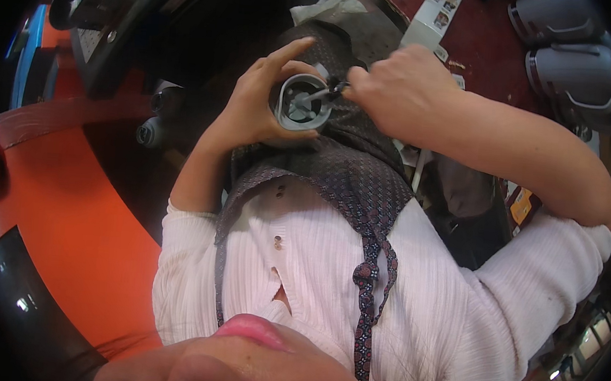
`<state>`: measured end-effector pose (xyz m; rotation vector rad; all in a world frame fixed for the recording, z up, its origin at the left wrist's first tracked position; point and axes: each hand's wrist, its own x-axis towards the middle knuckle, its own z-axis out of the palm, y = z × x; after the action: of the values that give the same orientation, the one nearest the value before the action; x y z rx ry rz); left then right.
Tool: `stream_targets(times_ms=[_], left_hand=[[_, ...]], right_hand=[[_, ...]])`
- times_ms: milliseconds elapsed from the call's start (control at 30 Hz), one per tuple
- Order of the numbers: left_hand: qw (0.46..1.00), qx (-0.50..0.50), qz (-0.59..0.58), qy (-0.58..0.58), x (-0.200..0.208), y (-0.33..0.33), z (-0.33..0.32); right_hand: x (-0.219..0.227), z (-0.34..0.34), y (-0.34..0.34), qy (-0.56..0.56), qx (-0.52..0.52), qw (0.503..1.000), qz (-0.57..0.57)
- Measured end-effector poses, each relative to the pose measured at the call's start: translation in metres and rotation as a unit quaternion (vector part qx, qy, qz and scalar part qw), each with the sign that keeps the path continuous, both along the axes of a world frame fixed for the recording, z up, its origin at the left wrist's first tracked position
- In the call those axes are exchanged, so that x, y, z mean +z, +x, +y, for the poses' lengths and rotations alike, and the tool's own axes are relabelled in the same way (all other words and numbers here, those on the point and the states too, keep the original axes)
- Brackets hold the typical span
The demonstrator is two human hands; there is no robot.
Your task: The person retrieves a white plastic pipe and a translucent container from a bin, then repeatedly inserts a small white plastic piece into the container's opening. The person handles the container and pipe multiple times, inspecting the interior and reinserting the piece.
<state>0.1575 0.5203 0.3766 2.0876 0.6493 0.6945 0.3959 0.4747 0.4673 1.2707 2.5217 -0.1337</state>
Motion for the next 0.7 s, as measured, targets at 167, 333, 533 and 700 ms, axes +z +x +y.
stream_targets(times_ms=[167,333,533,700], left_hand=[[0.975,-0.081,0.074,0.192,-0.01,0.029,-0.04],[0.962,-0.04,0.039,0.267,-0.019,0.027,-0.045],[0.92,0.383,-0.083,0.035,0.011,-0.092,0.027],[0.757,0.282,-0.513,-0.291,-0.023,-0.2,0.056]], right_hand=[[-0.036,-0.011,0.014,-0.331,-0.108,0.934,0.081],[-0.07,-0.019,0.009,-0.683,-0.334,0.583,0.287],[-0.115,0.034,0.117,0.212,-0.254,0.809,0.486],[-0.158,0.04,0.155,0.395,-0.289,0.862,0.134]])
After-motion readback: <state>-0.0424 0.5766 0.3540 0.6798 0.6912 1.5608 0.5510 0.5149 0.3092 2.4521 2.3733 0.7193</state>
